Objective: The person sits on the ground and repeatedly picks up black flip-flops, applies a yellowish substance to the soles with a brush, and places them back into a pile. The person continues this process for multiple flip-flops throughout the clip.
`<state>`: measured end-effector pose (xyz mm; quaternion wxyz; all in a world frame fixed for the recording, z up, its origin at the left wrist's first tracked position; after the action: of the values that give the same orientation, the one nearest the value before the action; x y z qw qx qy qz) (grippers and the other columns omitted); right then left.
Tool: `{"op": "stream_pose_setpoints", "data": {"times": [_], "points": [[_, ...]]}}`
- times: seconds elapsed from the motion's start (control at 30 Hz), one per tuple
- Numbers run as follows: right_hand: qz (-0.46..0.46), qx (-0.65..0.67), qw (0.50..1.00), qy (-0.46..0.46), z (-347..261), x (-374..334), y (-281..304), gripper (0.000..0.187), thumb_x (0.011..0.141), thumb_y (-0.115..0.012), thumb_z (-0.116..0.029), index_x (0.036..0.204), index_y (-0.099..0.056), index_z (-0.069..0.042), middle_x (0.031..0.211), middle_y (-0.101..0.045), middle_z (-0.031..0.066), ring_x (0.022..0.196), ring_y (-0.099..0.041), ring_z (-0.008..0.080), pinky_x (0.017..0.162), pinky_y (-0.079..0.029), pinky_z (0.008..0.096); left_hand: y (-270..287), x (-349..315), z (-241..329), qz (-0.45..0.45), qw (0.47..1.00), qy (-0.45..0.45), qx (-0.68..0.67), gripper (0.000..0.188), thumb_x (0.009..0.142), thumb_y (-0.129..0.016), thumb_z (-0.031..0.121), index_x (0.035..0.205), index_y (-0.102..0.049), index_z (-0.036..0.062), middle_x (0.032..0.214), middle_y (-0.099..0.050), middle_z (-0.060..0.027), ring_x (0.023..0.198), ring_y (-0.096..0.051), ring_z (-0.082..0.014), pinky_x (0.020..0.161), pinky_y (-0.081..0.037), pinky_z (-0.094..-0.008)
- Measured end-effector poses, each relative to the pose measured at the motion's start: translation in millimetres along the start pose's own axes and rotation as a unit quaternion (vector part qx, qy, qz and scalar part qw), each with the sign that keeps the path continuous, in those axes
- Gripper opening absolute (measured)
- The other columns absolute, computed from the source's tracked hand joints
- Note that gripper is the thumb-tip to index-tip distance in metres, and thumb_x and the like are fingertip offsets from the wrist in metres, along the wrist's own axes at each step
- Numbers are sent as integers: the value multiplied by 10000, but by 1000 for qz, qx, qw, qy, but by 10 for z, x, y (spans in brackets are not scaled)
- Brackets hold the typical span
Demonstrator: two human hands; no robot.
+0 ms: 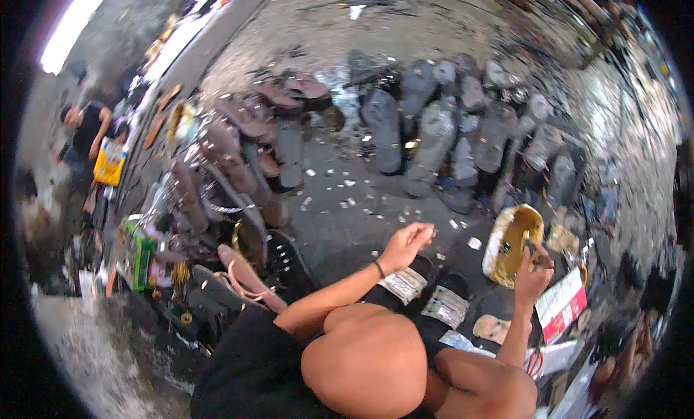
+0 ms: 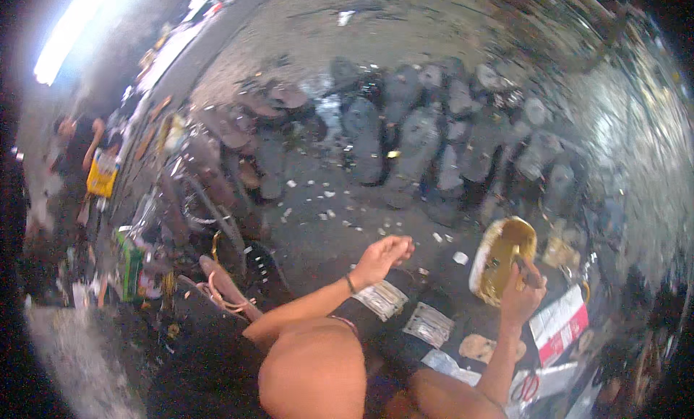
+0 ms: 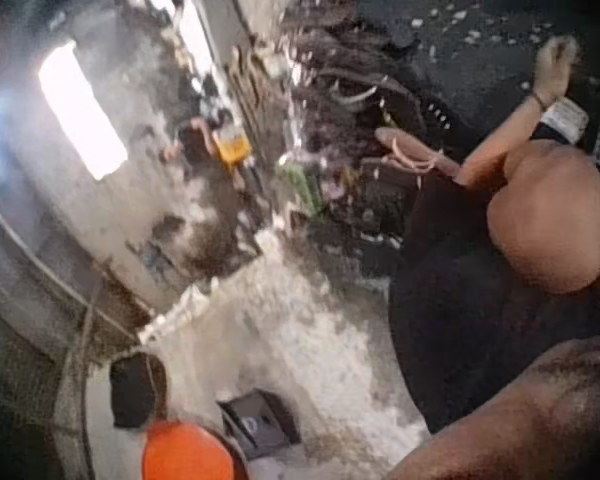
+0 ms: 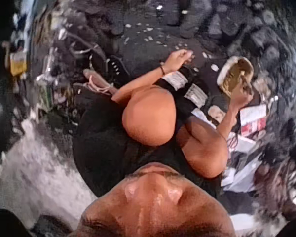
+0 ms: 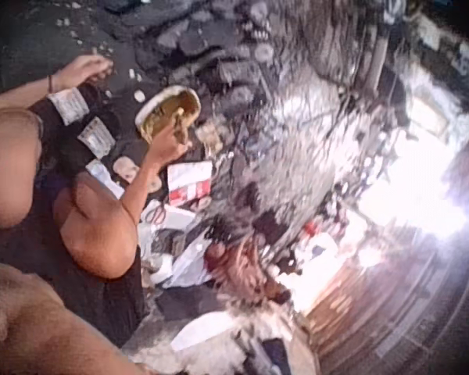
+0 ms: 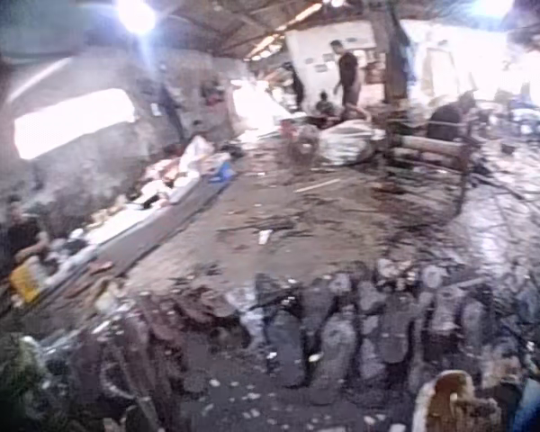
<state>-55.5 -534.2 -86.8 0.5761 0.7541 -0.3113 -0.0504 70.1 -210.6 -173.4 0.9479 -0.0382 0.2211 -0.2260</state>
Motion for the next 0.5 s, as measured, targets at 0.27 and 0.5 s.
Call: {"op": "stream_pose_setpoints", "data": {"times": [0.27, 0.5], "points": [[-181, 65, 973, -131, 224, -252, 163, 465, 883, -741, -384, 1020, -692, 58, 993, -688, 247, 948, -661, 365, 823, -501, 455, 1912, -1599, 1748, 460, 808, -266, 254, 420, 866, -761, 181, 1200, -573, 7, 1123, -611, -110, 980, -597, -211, 836, -514, -352], [-255, 78, 943, -202, -87, -377, 231, 422, 856, -705, -345, 1034, -721, 37, 882, -708, 275, 890, -713, 404, 791, -545, 477, 3435, -1775, 1391, 488, 850, -136, -142, 257, 899, -702, 167, 1117, -649, 41, 968, -584, -36, 833, -535, -137, 743, -426, -285]]}}
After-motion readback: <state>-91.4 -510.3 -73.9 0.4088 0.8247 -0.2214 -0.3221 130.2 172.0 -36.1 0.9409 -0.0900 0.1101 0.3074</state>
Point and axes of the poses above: each hand's wrist, its own x-axis towards the middle knuckle, its own y-axis out of the back of the hand, z = x × y, the point moved 7 cm from there along x, towards the middle knuckle
